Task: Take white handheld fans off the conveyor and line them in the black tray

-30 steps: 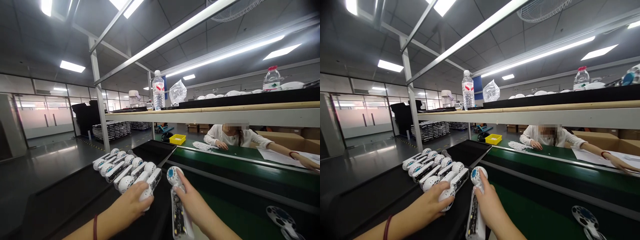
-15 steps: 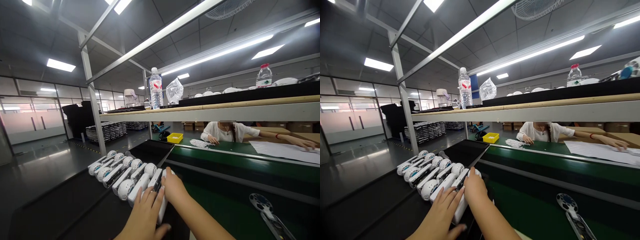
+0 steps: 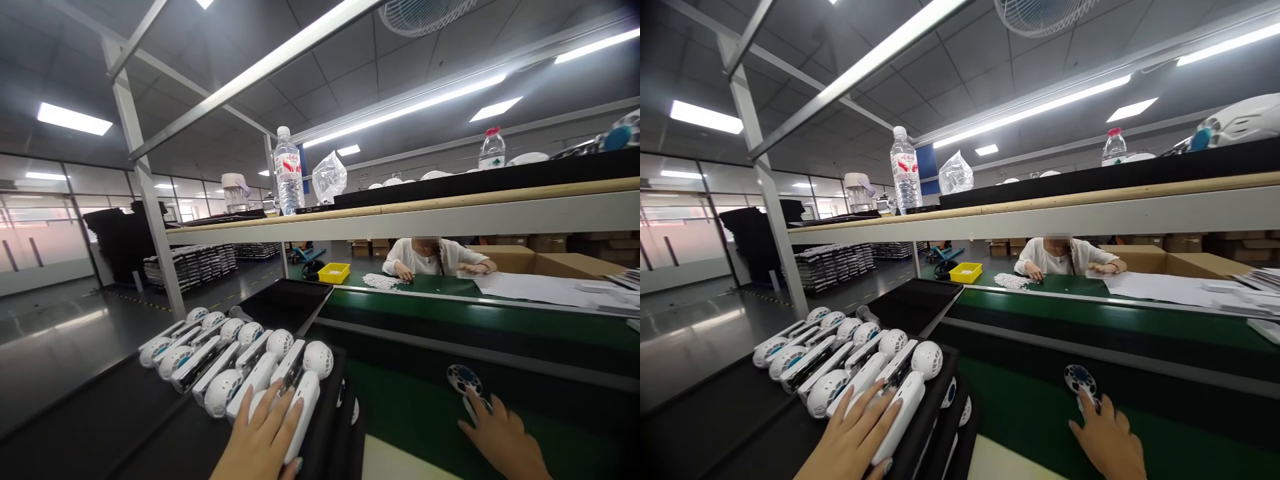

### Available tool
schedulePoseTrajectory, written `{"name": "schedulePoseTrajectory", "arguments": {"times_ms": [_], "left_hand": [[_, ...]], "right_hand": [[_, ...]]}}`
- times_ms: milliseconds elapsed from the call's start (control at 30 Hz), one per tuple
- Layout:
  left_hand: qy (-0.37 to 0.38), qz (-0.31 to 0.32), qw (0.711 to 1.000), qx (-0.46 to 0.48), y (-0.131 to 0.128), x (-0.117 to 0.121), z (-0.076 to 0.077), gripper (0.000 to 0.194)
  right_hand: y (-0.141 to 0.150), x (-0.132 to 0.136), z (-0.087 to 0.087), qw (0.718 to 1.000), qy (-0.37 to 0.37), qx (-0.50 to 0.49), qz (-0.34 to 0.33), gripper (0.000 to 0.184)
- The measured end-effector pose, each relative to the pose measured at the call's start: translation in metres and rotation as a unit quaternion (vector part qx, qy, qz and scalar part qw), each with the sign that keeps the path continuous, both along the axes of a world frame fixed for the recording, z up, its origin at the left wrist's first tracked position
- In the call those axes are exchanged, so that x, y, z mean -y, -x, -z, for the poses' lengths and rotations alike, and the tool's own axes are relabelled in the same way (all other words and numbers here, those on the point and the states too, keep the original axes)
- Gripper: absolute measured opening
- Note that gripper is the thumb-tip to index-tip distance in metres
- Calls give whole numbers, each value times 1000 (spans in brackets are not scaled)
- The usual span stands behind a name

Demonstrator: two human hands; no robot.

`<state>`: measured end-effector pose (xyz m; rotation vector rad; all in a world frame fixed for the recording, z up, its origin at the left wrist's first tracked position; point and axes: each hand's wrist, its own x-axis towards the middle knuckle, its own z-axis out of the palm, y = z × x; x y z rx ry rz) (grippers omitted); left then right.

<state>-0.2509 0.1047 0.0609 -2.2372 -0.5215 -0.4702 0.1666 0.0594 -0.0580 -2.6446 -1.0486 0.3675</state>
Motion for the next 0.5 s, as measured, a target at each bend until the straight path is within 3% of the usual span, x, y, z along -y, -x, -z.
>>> {"name": "schedulePoseTrajectory", "arguments": {"times_ms": [67, 133, 267, 300, 367, 400, 433, 467, 500], "left_hand": [[-1, -21, 999, 37, -2, 0, 5, 55], [2, -40, 998, 56, -7, 5, 3, 58], [4, 39, 997, 73, -44, 25, -23, 59], [37, 64, 994, 81, -60, 30, -31, 60], [203, 89, 969, 110, -103, 37, -43, 57], [337, 98, 925, 143, -129, 40, -48, 58], [484, 96, 848, 192, -156, 42, -51, 62], [619, 91, 736, 258, -183, 44, -53, 69], [723, 81, 605, 323, -210, 47, -53, 79]], "right_hand": [[-17, 15, 27, 999, -6, -33, -6, 60], [-20, 24, 38, 997, -47, -62, -26, 57], [3, 30, 26, 974, -167, -150, -38, 58], [13, 31, 19, 964, -197, -173, -33, 60], [35, 37, 4, 943, -279, -180, -34, 63], [46, 41, -4, 932, -319, -170, -31, 64], [56, 47, -13, 921, -356, -152, -29, 65], [64, 54, -21, 913, -385, -130, -25, 64], [70, 61, -29, 907, -408, -103, -22, 62]]}}
